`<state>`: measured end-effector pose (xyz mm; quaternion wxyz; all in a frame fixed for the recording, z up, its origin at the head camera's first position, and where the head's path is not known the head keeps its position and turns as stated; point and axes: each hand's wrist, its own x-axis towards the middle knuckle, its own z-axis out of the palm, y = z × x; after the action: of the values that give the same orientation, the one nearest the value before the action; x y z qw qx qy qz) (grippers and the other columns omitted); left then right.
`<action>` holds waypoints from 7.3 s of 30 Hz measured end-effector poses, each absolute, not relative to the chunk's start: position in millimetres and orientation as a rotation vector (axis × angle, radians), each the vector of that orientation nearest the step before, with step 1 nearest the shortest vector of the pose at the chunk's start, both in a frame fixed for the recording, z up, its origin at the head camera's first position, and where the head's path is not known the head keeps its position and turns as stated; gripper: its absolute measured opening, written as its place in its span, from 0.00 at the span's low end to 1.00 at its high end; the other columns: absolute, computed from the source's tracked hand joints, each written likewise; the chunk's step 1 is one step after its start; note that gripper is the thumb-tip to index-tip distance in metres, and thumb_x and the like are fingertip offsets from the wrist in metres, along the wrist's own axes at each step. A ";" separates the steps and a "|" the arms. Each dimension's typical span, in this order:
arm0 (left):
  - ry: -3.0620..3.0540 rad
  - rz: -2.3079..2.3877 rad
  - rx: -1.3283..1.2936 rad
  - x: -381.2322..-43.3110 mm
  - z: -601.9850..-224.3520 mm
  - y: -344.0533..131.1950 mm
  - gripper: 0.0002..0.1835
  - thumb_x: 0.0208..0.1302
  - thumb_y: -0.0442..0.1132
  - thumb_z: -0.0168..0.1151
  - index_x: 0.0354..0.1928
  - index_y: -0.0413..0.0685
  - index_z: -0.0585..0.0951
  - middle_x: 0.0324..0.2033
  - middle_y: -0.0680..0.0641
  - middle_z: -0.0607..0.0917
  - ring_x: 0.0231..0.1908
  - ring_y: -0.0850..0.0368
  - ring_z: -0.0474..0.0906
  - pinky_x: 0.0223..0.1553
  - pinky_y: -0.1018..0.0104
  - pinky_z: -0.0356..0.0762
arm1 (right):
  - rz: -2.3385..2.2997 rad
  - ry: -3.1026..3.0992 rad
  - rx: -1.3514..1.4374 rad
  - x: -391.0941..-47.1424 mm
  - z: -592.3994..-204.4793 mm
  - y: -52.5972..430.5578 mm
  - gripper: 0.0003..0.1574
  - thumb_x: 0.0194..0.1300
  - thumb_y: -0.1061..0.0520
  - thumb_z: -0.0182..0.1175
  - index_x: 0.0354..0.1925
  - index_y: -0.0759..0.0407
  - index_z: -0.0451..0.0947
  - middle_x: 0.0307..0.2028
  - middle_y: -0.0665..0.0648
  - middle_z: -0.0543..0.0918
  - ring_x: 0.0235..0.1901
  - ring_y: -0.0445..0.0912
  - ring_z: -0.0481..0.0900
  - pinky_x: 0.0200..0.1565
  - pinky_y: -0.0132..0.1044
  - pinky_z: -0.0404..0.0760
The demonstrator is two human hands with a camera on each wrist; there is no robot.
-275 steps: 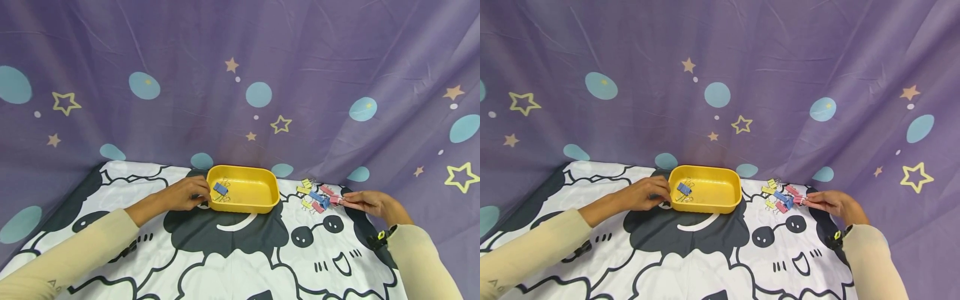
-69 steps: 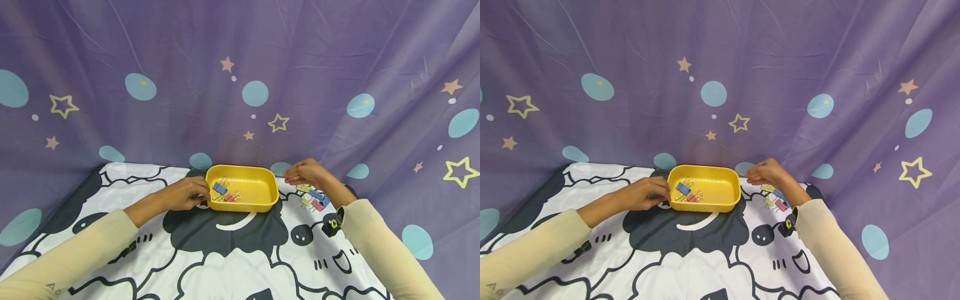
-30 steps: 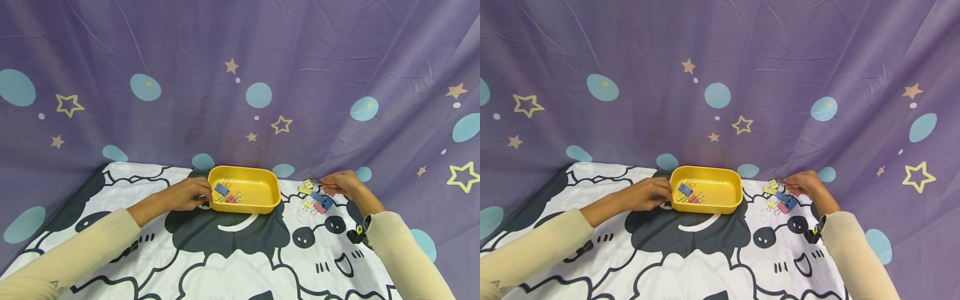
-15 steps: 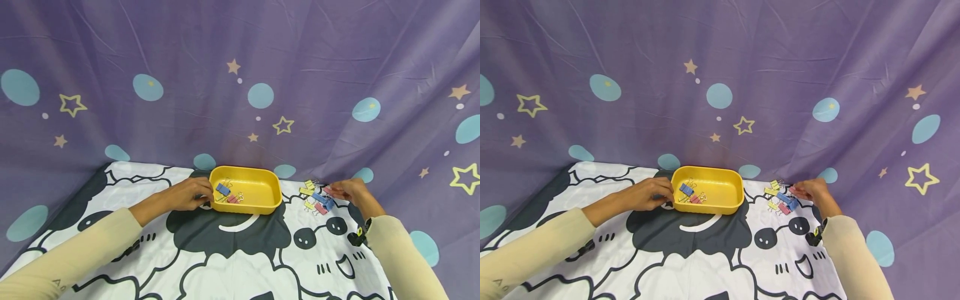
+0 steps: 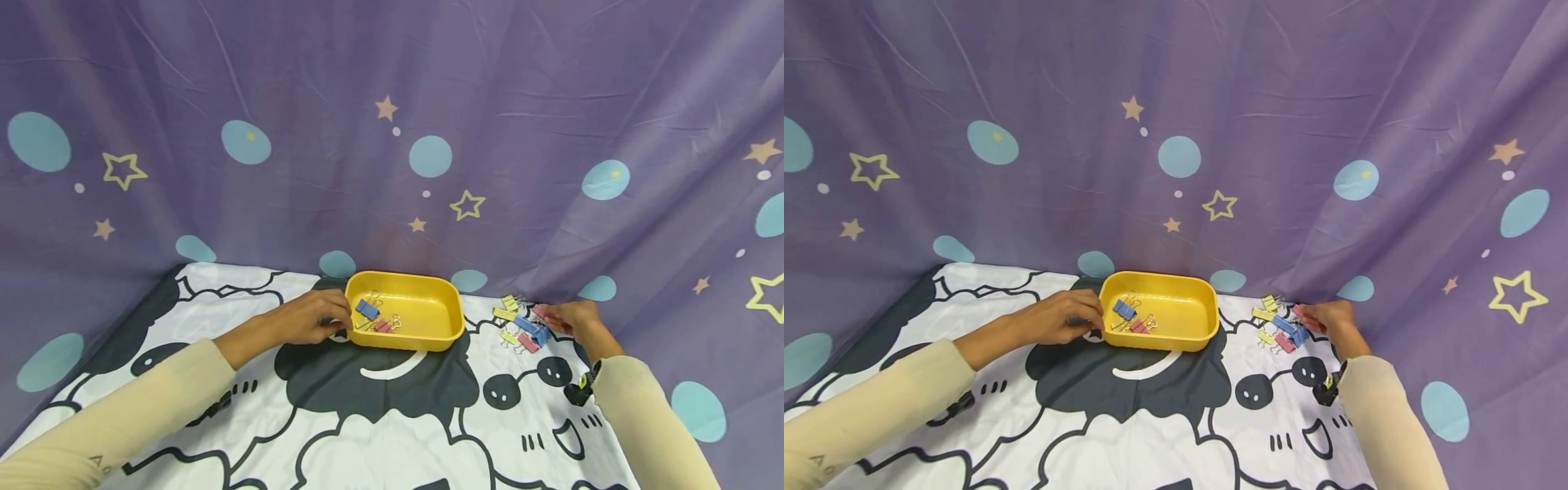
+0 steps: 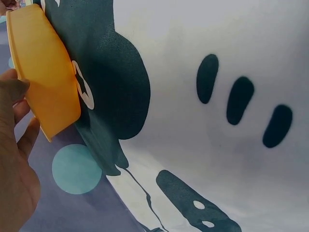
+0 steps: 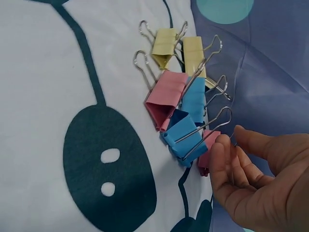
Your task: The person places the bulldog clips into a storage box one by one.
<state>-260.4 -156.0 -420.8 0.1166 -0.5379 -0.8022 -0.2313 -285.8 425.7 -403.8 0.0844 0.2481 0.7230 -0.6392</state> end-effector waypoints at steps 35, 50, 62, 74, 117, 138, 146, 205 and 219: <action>-2.373 -0.650 -1.583 -259.2 -416.8 -157.0 0.11 0.67 0.25 0.76 0.43 0.50 0.95 0.44 0.54 0.94 0.49 0.57 0.86 0.54 0.56 0.90 | -2.025 2.117 0.940 -278.5 -404.8 459.6 0.19 0.74 0.72 0.69 0.25 0.58 0.85 0.19 0.53 0.91 0.23 0.44 0.94 0.36 0.37 0.94; -2.409 -0.644 -1.568 -256.8 -414.5 -154.9 0.11 0.67 0.26 0.76 0.43 0.50 0.96 0.44 0.54 0.94 0.50 0.57 0.86 0.55 0.56 0.90 | -2.121 1.993 0.865 -272.3 -400.8 464.3 0.24 0.72 0.78 0.63 0.21 0.61 0.84 0.21 0.57 0.90 0.21 0.43 0.92 0.36 0.35 0.94; -2.417 -0.640 -1.558 -256.9 -414.8 -154.9 0.11 0.67 0.26 0.77 0.43 0.50 0.96 0.44 0.54 0.94 0.50 0.57 0.86 0.55 0.55 0.90 | -2.077 2.002 0.790 -264.6 -392.3 476.0 0.26 0.75 0.79 0.57 0.24 0.60 0.85 0.23 0.56 0.90 0.24 0.45 0.94 0.40 0.36 0.95; -2.388 -0.650 -1.564 -257.9 -417.7 -155.1 0.10 0.65 0.26 0.78 0.42 0.49 0.96 0.43 0.54 0.94 0.49 0.55 0.87 0.55 0.54 0.90 | -2.109 1.945 0.758 -263.0 -375.7 477.3 0.25 0.75 0.78 0.58 0.23 0.62 0.87 0.23 0.58 0.92 0.26 0.47 0.95 0.42 0.36 0.95; -2.390 -0.650 -1.552 -257.8 -415.0 -152.2 0.11 0.65 0.26 0.78 0.42 0.50 0.96 0.43 0.54 0.95 0.49 0.55 0.86 0.54 0.54 0.90 | -1.834 2.102 0.318 -284.2 -343.5 407.8 0.25 0.81 0.72 0.59 0.71 0.77 0.74 0.38 0.54 0.95 0.39 0.42 0.96 0.50 0.35 0.94; -2.356 -0.663 -1.555 -259.5 -419.0 -154.1 0.11 0.64 0.25 0.78 0.41 0.49 0.96 0.42 0.54 0.94 0.49 0.56 0.86 0.54 0.54 0.90 | -1.766 2.162 0.204 -294.1 -331.3 350.2 0.36 0.82 0.69 0.59 0.80 0.82 0.63 0.42 0.55 0.96 0.41 0.41 0.96 0.55 0.37 0.94; -2.377 -0.661 -1.542 -259.4 -419.6 -154.5 0.11 0.64 0.25 0.78 0.41 0.49 0.96 0.43 0.53 0.94 0.49 0.55 0.86 0.54 0.54 0.90 | -1.793 2.214 0.168 -294.6 -333.8 325.9 0.35 0.80 0.71 0.61 0.78 0.82 0.67 0.43 0.55 0.96 0.39 0.41 0.96 0.52 0.36 0.94; -2.369 -0.684 -1.566 -259.6 -416.9 -154.6 0.11 0.64 0.25 0.77 0.41 0.49 0.96 0.42 0.54 0.94 0.48 0.56 0.86 0.54 0.54 0.90 | -1.442 2.462 -0.161 -280.2 -375.0 196.4 0.16 0.70 0.76 0.69 0.55 0.81 0.88 0.48 0.76 0.93 0.39 0.56 0.98 0.52 0.56 0.93; -2.349 -0.677 -1.566 -260.6 -416.8 -153.3 0.11 0.64 0.25 0.78 0.41 0.49 0.96 0.42 0.54 0.94 0.48 0.56 0.86 0.53 0.55 0.90 | -1.291 2.522 -0.368 -278.5 -379.1 182.6 0.16 0.72 0.69 0.70 0.55 0.79 0.89 0.47 0.73 0.95 0.44 0.63 0.97 0.52 0.55 0.95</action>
<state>-260.6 -153.3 -416.8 0.1191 -0.5356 -0.8034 -0.2314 -278.5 182.6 -379.1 0.1419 -0.1274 0.8737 -0.4475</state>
